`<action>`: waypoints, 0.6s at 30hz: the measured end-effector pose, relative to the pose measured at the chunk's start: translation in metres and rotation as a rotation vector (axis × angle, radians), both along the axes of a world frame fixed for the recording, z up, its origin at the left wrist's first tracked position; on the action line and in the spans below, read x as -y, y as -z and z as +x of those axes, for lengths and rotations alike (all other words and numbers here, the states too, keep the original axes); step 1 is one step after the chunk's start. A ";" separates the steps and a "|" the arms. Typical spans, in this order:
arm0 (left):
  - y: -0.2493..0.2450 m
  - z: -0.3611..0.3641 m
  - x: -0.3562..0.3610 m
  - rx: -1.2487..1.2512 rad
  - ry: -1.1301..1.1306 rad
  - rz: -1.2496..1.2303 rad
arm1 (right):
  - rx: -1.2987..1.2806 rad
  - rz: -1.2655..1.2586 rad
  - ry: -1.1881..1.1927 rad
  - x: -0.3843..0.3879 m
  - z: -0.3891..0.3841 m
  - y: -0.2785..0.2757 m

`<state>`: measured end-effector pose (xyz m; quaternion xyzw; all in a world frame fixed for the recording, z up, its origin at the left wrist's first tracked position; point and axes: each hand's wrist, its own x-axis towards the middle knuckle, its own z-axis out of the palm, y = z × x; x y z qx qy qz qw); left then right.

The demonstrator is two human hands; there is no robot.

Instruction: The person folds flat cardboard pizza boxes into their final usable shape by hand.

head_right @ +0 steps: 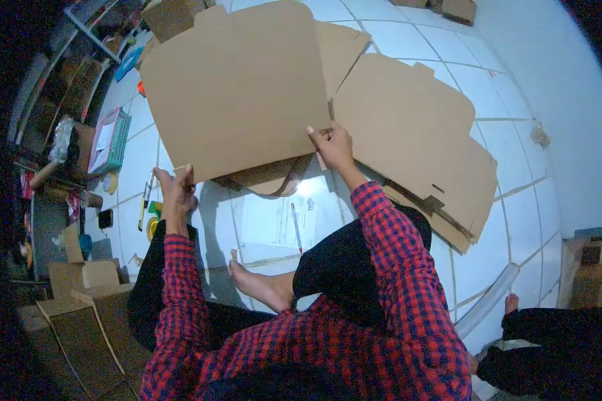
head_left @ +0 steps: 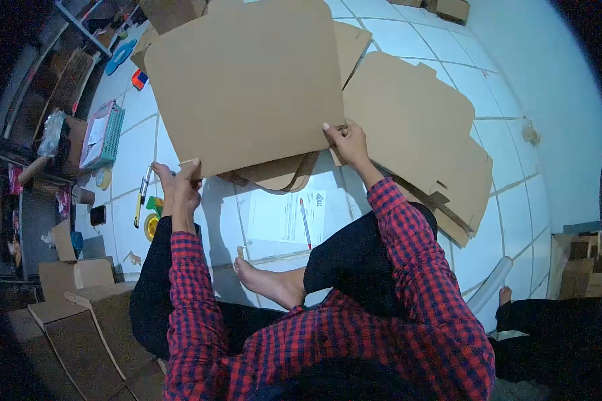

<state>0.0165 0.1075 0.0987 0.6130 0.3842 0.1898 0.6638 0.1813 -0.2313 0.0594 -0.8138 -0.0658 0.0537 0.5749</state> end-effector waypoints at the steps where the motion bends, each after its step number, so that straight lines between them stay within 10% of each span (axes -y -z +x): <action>1: -0.004 -0.002 -0.007 -0.044 0.059 0.029 | -0.001 0.008 0.003 0.001 0.000 -0.001; 6: 0.030 -0.022 -0.051 0.169 0.195 -0.041 | -0.462 1.063 -0.116 0.034 0.008 -0.014; 12: 0.021 -0.042 -0.022 0.016 0.236 0.178 | -0.509 0.419 -0.491 0.033 -0.018 0.013; 18: 0.089 -0.055 -0.061 -0.131 0.099 -0.186 | -0.761 1.176 -0.960 0.033 -0.016 -0.001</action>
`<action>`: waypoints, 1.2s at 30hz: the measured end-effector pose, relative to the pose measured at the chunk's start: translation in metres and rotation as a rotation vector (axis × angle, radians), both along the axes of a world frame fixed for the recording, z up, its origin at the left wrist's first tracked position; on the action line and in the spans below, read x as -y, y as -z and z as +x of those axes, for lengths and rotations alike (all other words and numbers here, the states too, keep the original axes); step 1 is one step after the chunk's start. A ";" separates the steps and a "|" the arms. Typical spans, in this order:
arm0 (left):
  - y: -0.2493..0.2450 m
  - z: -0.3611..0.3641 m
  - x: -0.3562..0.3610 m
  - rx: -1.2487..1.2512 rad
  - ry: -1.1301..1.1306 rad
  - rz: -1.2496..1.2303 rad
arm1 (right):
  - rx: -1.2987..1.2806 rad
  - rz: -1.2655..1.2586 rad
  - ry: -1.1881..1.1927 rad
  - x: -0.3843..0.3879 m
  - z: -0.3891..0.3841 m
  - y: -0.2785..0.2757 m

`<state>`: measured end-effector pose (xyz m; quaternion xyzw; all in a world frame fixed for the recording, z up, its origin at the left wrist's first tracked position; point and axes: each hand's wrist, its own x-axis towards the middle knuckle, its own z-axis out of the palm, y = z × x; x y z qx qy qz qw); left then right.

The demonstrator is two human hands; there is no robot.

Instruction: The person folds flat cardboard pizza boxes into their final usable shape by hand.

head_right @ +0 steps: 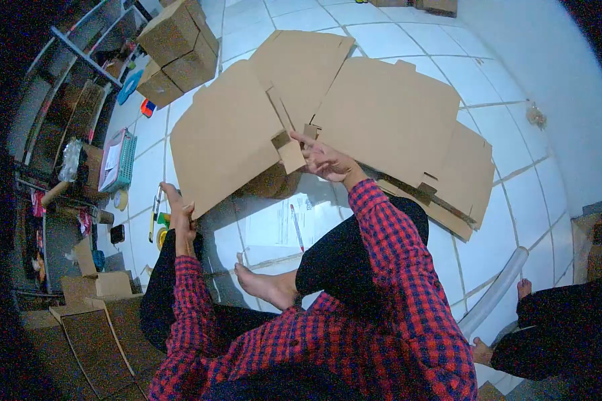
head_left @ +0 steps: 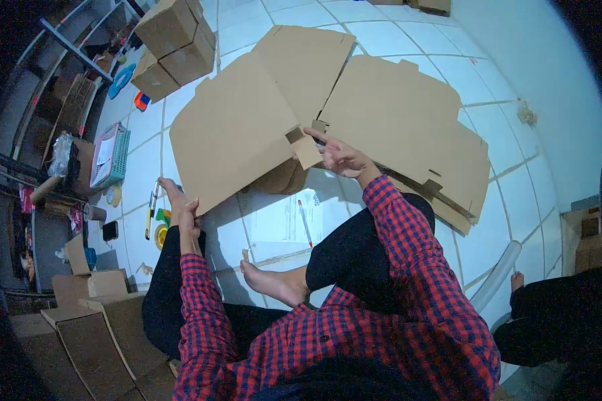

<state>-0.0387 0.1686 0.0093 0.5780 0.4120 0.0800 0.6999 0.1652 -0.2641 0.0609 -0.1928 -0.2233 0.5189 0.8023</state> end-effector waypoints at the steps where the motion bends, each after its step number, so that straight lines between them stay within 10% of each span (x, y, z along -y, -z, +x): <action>1: 0.002 -0.001 0.000 0.031 -0.018 -0.076 | -0.079 0.120 -0.086 0.001 -0.003 -0.007; 7: -0.039 -0.014 0.017 -0.053 0.063 0.037 | 0.596 -0.315 0.567 -0.036 -0.012 0.010; 9: -0.042 -0.016 0.019 -0.070 0.076 0.047 | 0.859 -0.588 0.463 -0.034 -0.007 0.008; 13: -0.036 -0.016 0.016 -0.104 0.146 -0.008 | 0.512 -0.677 0.546 -0.051 -0.018 0.011; 15: -0.034 -0.017 0.018 -0.117 0.143 -0.010 | 0.464 -0.622 0.965 -0.058 -0.026 0.009; 29: -0.039 -0.022 0.022 0.136 0.063 0.026 | 0.495 -0.702 0.612 -0.063 0.008 0.056; 36: -0.086 0.004 0.000 0.235 0.150 -0.115 | 0.561 -0.542 0.785 -0.027 -0.022 -0.043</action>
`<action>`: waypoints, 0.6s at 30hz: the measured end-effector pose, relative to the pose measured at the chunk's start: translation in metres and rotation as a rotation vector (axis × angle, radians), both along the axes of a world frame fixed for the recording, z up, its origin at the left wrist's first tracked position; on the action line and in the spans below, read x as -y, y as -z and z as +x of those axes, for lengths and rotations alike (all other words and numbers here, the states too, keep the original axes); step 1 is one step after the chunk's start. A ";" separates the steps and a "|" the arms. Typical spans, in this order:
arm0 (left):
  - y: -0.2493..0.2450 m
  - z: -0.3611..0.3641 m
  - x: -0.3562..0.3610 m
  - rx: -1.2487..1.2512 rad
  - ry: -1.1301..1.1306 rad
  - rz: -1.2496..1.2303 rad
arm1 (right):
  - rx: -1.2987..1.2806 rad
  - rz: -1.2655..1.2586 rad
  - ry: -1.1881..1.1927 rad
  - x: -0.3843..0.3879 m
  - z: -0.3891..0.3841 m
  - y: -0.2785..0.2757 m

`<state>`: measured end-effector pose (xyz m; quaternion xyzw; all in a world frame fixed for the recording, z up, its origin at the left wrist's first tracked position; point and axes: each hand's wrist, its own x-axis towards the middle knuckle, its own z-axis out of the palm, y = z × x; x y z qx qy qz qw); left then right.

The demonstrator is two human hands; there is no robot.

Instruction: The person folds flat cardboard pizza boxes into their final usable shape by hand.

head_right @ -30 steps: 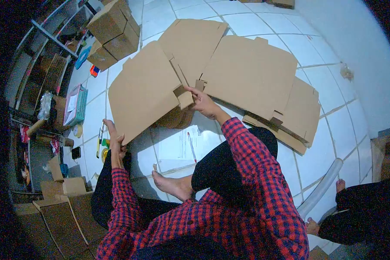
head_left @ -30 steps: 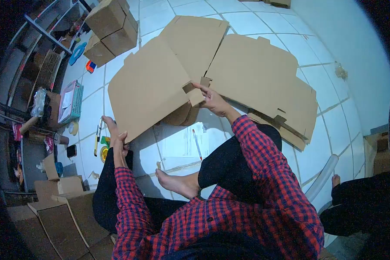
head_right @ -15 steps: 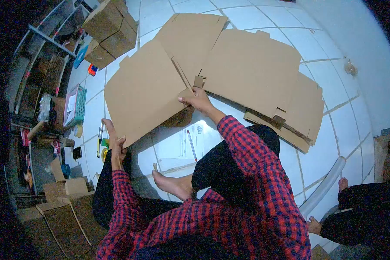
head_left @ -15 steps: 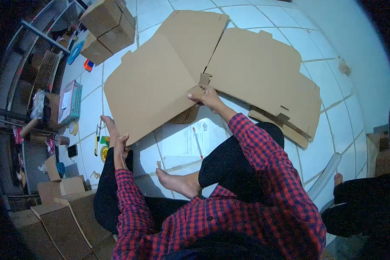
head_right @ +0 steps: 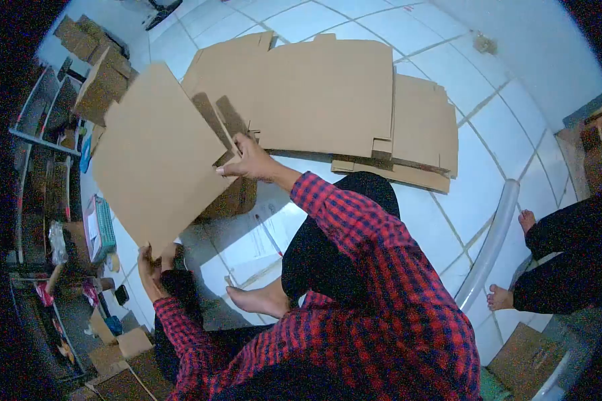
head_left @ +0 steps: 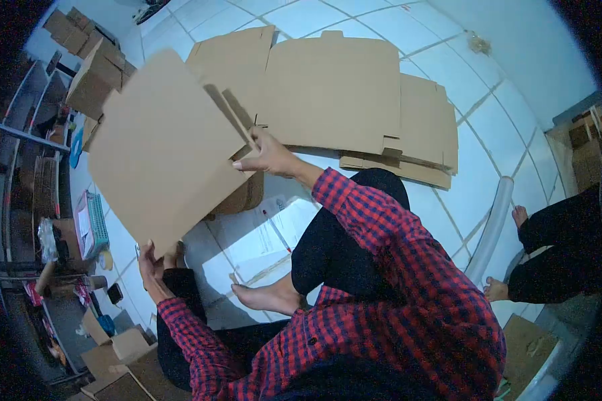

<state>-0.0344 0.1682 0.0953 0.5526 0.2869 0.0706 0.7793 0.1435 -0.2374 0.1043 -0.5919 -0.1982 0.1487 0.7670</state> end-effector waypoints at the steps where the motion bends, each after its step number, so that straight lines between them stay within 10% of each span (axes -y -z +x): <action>1: -0.007 0.014 -0.004 0.046 0.047 -0.011 | -0.094 0.053 -0.020 0.015 -0.007 -0.028; 9: -0.084 0.172 0.143 0.391 0.435 0.422 | 0.204 -0.294 0.697 0.157 -0.039 -0.036; 18: 0.014 0.240 0.258 0.290 0.668 0.590 | -0.114 -0.236 0.816 0.228 -0.083 0.050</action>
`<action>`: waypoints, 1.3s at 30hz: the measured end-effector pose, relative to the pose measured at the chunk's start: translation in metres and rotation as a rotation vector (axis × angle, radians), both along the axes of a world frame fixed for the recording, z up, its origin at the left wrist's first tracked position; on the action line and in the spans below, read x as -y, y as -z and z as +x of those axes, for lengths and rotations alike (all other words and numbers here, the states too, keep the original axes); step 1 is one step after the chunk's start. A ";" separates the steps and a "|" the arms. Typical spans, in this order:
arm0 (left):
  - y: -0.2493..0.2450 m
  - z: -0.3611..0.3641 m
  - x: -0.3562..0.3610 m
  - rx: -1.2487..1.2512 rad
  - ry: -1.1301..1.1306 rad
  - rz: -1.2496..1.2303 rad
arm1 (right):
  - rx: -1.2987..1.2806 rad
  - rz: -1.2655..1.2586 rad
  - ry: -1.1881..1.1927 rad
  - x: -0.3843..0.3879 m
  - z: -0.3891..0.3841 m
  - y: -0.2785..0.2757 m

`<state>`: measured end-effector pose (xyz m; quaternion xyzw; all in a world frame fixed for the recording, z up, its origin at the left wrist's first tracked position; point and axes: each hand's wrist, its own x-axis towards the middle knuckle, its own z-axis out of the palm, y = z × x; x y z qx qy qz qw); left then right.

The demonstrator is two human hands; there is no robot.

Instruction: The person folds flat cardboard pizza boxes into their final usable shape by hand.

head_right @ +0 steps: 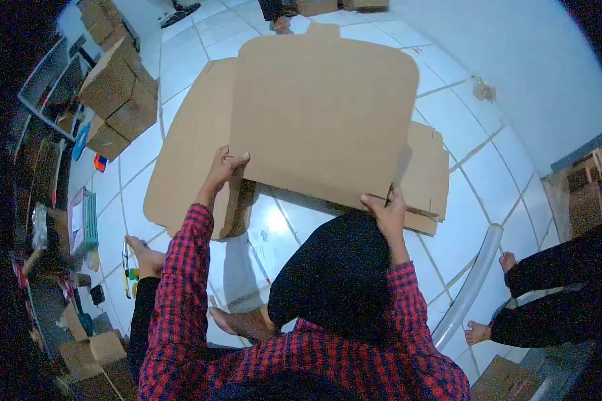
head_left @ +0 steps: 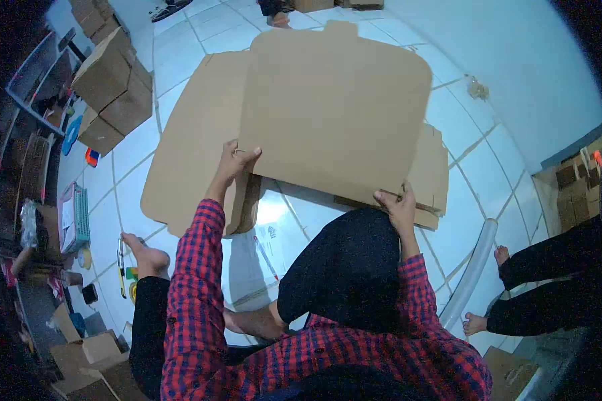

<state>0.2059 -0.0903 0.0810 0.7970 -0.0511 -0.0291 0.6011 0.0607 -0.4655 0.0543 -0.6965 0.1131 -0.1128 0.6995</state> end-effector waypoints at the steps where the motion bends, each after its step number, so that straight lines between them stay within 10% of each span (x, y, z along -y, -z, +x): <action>1: 0.020 0.007 0.002 -0.010 0.011 0.003 | 0.017 -0.149 0.034 0.005 0.010 0.013; 13: 0.057 0.047 0.040 -0.038 -0.222 0.620 | -0.377 -1.030 0.271 0.007 0.042 -0.014; 22: 0.061 0.051 0.036 -0.447 -0.115 -0.065 | -0.430 -0.750 0.081 0.061 0.071 -0.002; 24: 0.069 0.040 0.040 -0.396 -0.123 -0.059 | -0.332 0.012 -0.165 0.067 0.074 -0.010; 32: 0.072 0.032 0.057 -0.310 -0.299 0.067 | -0.246 0.093 0.019 0.056 0.069 0.019; 39: 0.034 0.003 0.036 -0.144 -0.176 -0.326 | -0.125 0.130 -0.048 0.049 0.059 -0.001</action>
